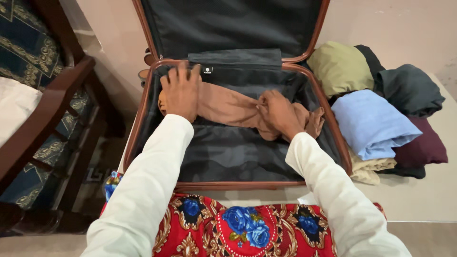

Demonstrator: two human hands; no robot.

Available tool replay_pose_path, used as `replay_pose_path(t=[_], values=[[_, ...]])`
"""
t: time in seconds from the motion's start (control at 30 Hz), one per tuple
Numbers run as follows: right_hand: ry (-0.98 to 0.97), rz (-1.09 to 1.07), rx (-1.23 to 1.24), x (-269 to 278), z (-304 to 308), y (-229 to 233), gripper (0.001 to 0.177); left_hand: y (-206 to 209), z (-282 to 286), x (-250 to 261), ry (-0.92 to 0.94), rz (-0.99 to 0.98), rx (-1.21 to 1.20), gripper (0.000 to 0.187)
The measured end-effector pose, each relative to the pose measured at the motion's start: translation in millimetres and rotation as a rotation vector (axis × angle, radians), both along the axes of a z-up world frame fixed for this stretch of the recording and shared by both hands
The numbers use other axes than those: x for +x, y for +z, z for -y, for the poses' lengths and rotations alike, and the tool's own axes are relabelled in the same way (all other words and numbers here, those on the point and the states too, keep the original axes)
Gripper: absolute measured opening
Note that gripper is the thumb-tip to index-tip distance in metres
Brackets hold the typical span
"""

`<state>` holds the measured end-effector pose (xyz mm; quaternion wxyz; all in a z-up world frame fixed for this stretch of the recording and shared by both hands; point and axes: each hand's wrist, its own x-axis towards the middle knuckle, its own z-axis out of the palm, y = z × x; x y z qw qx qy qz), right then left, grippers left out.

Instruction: The person packs garments into a suitcase by hand, folding and arranging a brown top and then adding a light blue garment to a stack of folded clothes inside the luggage.

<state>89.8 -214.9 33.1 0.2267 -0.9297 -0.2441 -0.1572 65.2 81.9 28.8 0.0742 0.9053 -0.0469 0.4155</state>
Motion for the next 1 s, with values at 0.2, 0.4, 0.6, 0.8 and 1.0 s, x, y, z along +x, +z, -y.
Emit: replay_pose_path(t=[0.2, 0.4, 0.6, 0.8, 1.0], values=[[0.107, 0.207, 0.089, -11.7, -5.2, 16.0, 0.015, -7.5, 4.6, 10.8, 0.088, -0.216, 0.327, 0.029], [0.107, 0.188, 0.122, -30.9, -10.6, 29.7, 0.013, -5.7, -1.9, 9.6, -0.024, -0.199, 0.356, 0.020], [-0.032, -0.181, -0.002, -43.0, -5.4, 42.4, 0.037, 13.5, -3.6, -4.1, 0.061, -0.124, 0.354, 0.023], [0.113, -0.120, -0.361, -41.9, 29.1, 29.1, 0.043, 31.2, -17.6, -26.4, 0.130, -0.115, 0.368, 0.020], [0.072, 0.347, -0.435, -54.0, 35.2, 29.2, 0.031, 28.6, -34.8, -64.4, 0.083, -0.060, 0.645, 0.023]])
